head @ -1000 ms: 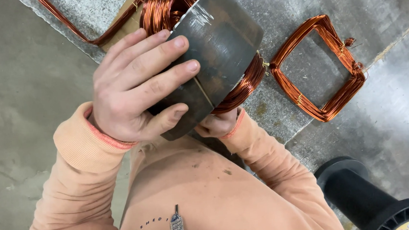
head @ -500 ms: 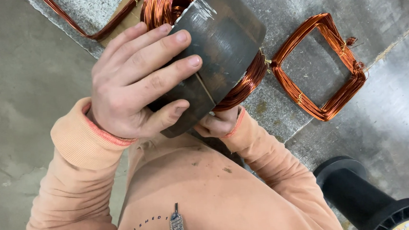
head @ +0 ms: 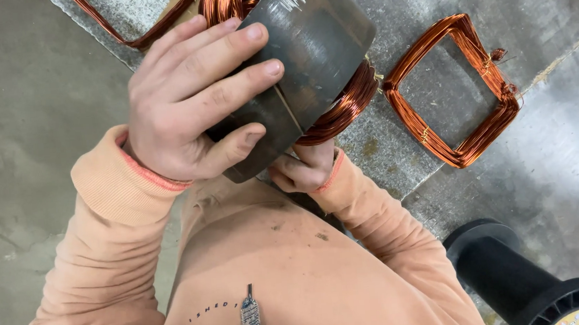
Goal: Winding copper wire coils into the slots of an electric motor stator.
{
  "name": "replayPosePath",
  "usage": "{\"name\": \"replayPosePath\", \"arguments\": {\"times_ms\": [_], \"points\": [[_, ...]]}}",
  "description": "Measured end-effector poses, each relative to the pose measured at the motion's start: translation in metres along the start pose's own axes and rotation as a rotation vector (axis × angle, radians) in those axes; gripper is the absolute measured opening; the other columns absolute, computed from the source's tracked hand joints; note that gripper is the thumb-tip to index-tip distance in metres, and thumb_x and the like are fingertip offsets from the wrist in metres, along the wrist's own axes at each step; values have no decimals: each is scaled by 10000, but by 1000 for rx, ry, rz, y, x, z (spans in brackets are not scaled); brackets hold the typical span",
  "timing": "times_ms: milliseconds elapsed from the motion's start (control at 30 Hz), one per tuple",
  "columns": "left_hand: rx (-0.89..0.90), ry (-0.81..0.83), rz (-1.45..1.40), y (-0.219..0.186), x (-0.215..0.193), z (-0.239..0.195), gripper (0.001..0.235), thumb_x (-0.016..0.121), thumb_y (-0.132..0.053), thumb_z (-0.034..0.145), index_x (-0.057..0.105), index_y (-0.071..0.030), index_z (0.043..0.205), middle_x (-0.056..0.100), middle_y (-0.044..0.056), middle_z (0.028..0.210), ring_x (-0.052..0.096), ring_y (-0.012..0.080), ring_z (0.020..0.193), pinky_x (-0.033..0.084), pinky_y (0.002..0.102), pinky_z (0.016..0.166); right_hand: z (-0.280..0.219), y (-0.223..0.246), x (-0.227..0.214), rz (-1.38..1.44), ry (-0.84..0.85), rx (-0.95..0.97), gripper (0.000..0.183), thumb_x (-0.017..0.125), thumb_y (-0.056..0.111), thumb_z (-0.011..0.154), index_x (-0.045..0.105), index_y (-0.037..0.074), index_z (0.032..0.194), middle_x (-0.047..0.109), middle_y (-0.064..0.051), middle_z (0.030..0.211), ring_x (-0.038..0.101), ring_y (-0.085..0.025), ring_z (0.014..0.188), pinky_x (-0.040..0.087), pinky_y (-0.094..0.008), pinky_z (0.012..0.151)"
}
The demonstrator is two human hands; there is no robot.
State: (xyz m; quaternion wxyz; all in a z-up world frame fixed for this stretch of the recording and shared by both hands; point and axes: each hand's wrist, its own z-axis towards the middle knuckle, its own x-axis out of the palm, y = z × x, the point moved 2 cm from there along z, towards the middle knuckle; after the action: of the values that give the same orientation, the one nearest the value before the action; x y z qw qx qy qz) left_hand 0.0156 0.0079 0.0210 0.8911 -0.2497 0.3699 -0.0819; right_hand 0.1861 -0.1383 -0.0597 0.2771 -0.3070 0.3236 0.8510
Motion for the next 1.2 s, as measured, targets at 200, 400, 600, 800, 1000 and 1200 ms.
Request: {"name": "replayPosePath", "arguments": {"times_ms": [200, 400, 600, 800, 1000, 1200], "points": [[13, -11, -16, 1, 1, -4, 415, 671, -355, 1001, 736, -60, 1286, 651, 179, 1377, 654, 381, 1281, 475, 510, 1128, 1, 4, 0, -11, -62, -25, 173, 703, -1, 732, 699, -35, 902, 618, -311, 1257, 581, -533, 1220, 427, -653, 1085], [15, -11, -84, 5, 2, -11, 430, 658, -357, 1036, 712, -40, 1320, 626, 197, 1417, 615, 384, 1340, 457, 531, 1177, -4, 15, -4, 121, -61, 60, 212, 699, -56, 747, 734, -21, 953, 665, -207, 1081, 708, -383, 944, 573, -483, 842], [9, -13, -113, 3, 3, -19, 422, 603, -366, 1115, 669, -36, 1369, 599, 187, 1476, 594, 391, 1326, 475, 480, 1136, -14, 21, -1, 202, -51, 134, 300, 679, -63, 768, 754, 1, 1052, 646, -229, 1156, 740, -317, 920, 606, -410, 782], [-20, -16, -120, -2, 4, -29, 429, 559, -384, 1168, 624, -52, 1431, 596, 160, 1434, 603, 358, 1288, 479, 440, 1094, -31, 23, 8, 252, -111, 136, 285, 644, -40, 800, 751, 3, 1060, 549, -350, 1339, 763, -340, 1010, 640, -401, 840], [-44, 10, -156, -4, 5, -36, 452, 533, -405, 1193, 600, -36, 1445, 619, 150, 1348, 606, 341, 1224, 496, 403, 1052, -33, 25, 12, 295, -104, 176, 259, 648, -3, 824, 772, 0, 1052, 540, -340, 1407, 773, -345, 1028, 654, -391, 889], [-147, -4, -226, -3, 14, -52, 470, 558, -431, 1206, 596, -18, 1427, 638, 169, 1299, 622, 335, 1197, 511, 382, 1015, -45, 32, 20, 363, -120, 265, 236, 637, 14, 874, 776, 4, 1064, 466, -330, 1508, 766, -336, 1079, 637, -380, 945]]}}
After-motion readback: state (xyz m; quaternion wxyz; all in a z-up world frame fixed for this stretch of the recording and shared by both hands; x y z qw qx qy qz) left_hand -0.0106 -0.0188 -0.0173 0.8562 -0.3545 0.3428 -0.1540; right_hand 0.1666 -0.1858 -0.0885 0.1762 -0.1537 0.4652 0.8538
